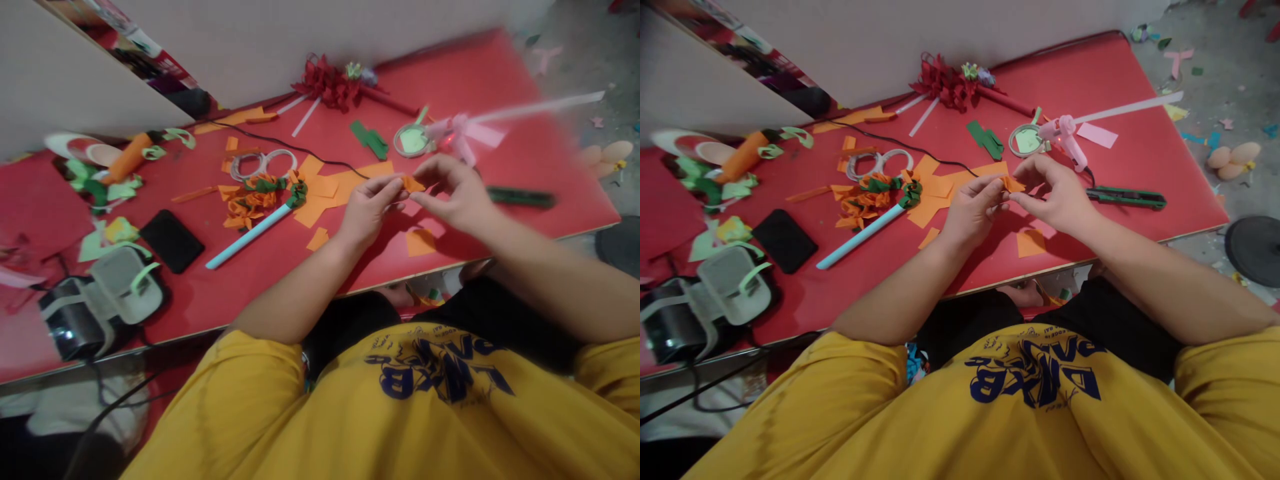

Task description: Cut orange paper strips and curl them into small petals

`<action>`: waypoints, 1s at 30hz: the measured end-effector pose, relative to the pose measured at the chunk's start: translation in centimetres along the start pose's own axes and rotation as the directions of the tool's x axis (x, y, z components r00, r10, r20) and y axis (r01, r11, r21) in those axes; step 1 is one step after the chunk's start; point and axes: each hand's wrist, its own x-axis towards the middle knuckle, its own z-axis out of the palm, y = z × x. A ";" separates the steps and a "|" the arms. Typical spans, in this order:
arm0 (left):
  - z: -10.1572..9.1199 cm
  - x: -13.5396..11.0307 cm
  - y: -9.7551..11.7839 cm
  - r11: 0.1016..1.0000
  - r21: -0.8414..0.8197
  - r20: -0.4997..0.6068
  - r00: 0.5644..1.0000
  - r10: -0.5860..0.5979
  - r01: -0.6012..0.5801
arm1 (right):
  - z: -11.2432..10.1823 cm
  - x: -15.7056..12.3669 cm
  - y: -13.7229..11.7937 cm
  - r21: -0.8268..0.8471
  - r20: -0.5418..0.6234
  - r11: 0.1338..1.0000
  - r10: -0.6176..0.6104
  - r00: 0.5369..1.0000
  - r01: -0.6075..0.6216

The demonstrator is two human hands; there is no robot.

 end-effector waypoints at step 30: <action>-0.8 0.7 -0.8 0.991 0.125 0.067 0.997 0.031 -0.039 | -1.5 -0.2 -1.9 -0.344 0.056 0.920 -0.179 0.982 0.187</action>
